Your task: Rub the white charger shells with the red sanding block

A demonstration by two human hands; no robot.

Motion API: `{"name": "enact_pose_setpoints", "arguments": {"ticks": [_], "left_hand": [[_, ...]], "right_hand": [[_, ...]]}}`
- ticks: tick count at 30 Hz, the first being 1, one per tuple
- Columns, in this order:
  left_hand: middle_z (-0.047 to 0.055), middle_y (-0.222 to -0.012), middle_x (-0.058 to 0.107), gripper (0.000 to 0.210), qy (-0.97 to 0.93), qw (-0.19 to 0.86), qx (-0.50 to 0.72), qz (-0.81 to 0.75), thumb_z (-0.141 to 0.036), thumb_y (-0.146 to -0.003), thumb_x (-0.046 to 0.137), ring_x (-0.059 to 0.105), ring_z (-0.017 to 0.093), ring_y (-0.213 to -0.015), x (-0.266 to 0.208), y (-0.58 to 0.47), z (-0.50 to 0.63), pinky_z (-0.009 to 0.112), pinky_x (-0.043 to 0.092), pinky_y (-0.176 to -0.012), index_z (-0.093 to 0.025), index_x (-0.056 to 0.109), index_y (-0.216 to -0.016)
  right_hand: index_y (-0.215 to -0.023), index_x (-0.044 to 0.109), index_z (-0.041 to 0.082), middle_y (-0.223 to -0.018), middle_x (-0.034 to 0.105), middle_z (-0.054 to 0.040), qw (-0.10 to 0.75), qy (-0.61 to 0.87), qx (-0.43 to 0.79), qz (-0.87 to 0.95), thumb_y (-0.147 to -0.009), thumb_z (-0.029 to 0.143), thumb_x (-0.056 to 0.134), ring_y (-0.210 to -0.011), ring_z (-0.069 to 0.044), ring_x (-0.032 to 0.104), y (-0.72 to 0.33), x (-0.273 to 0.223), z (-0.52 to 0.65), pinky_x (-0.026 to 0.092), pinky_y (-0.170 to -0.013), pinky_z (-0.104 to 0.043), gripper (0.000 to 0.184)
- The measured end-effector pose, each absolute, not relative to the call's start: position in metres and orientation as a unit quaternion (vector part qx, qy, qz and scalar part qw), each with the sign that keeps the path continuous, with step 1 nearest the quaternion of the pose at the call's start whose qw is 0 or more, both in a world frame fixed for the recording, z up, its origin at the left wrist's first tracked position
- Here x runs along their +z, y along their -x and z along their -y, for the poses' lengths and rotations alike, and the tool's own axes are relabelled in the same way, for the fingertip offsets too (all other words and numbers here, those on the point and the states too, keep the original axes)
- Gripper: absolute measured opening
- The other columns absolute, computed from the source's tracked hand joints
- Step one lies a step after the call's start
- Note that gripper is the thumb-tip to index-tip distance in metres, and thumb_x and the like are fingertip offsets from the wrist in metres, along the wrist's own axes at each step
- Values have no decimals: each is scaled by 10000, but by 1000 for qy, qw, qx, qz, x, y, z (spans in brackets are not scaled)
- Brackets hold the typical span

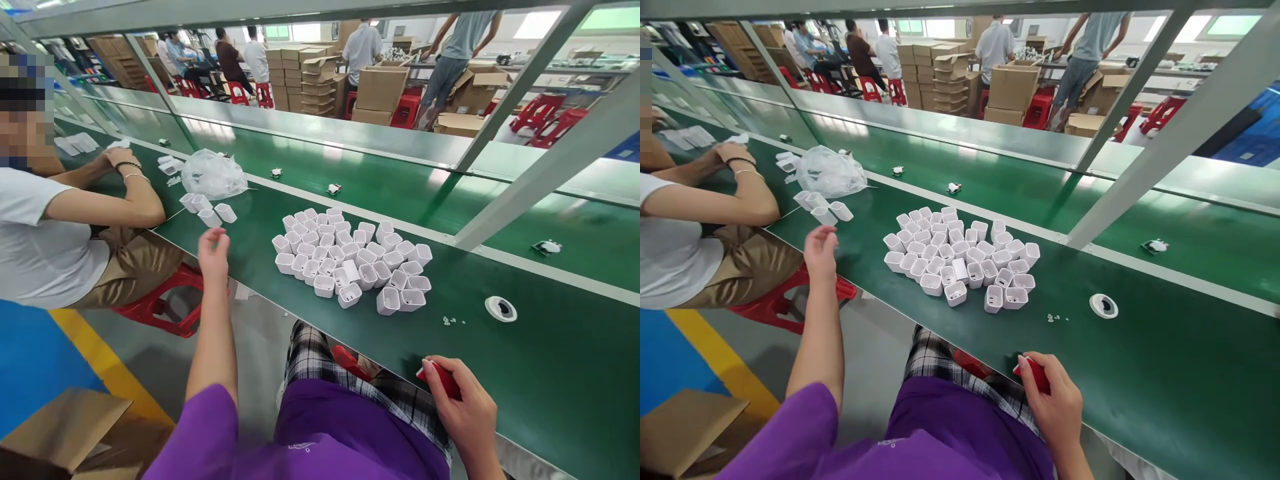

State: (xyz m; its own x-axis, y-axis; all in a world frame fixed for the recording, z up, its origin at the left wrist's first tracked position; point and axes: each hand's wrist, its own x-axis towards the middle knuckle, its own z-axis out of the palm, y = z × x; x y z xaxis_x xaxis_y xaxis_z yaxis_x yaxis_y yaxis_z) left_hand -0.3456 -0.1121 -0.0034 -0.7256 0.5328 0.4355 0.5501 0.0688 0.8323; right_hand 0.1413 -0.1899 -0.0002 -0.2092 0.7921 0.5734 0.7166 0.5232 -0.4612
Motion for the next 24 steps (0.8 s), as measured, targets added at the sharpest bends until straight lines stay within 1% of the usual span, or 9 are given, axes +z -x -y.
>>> {"name": "enact_pose_setpoints", "arguments": {"ticks": [1, 2, 5, 7, 10, 13, 16, 20, 24], "left_hand": [[109, -1148, 641, 419, 414, -19, -566, 713, -472, -863, 627, 597, 243, -1095, -10, 328, 122, 440, 543, -947, -156, 560, -1128], [97, -1167, 649, 462, 457, -45, -553, 695, -480, -799, 695, 608, 249, -1096, -16, 310, 130, 417, 559, -918, -181, 591, -1136], [111, -1330, 583, 558, 585, -59, -468, 660, -397, -754, 724, 552, 287, -1209, -23, 272, 142, 457, 531, -972, -239, 598, -1274], [124, -1371, 535, 532, 612, -36, -426, 665, -354, -776, 696, 526, 295, -1215, -21, 261, 141, 480, 512, -991, -245, 606, -1288], [123, -1348, 525, 397, 594, -9, -416, 689, -349, -772, 719, 539, 281, -1145, -17, 259, 136, 465, 519, -961, -236, 672, -1149], [117, -1219, 598, 336, 572, 13, -462, 678, -386, -754, 745, 568, 281, -1122, -16, 258, 137, 439, 534, -900, -218, 654, -1030], [98, -1114, 664, 357, 530, -13, -555, 641, -397, -764, 744, 648, 253, -1066, -12, 246, 150, 417, 545, -878, -217, 556, -1008], [87, -1108, 716, 435, 502, -120, -653, 555, -395, -751, 784, 701, 251, -1078, 1, 211, 177, 421, 568, -881, -248, 445, -982], [58, -1009, 759, 426, 492, -272, -687, 460, -415, -792, 763, 750, 241, -929, 10, 163, 192, 382, 609, -730, -264, 405, -966]], "right_hand": [[-842, 627, 213, -651, 693, 20, 395, 488, 51, 777, -989, 371, 552, -536, -126, 657, -142, 0, 190, 490, -532, -227, 228], [-839, 627, 212, -660, 697, 17, 389, 490, 55, 778, -990, 366, 552, -545, -127, 659, -142, 0, 191, 490, -541, -226, 228], [-837, 631, 209, -687, 706, 8, 373, 492, 65, 784, -987, 351, 556, -571, -133, 670, -142, 2, 192, 496, -561, -230, 220], [-837, 629, 210, -688, 703, 10, 376, 487, 65, 786, -988, 339, 554, -571, -130, 669, -141, 4, 192, 494, -561, -227, 212], [-842, 624, 210, -685, 699, 14, 390, 484, 63, 781, -987, 319, 555, -566, -122, 665, -140, 4, 192, 494, -561, -220, 194], [-845, 627, 210, -685, 698, 11, 404, 489, 65, 770, -982, 315, 560, -567, -123, 663, -139, 0, 191, 499, -565, -221, 185], [-841, 634, 215, -673, 693, 11, 423, 489, 67, 760, -978, 343, 558, -557, -127, 654, -140, -5, 191, 499, -555, -226, 203], [-847, 636, 216, -683, 696, 3, 416, 500, 101, 753, -974, 351, 553, -574, -137, 657, -142, -4, 192, 505, -563, -237, 203], [-852, 633, 219, -714, 706, -7, 408, 514, 158, 738, -963, 336, 555, -603, -149, 665, -144, 3, 194, 514, -588, -255, 179]]}}
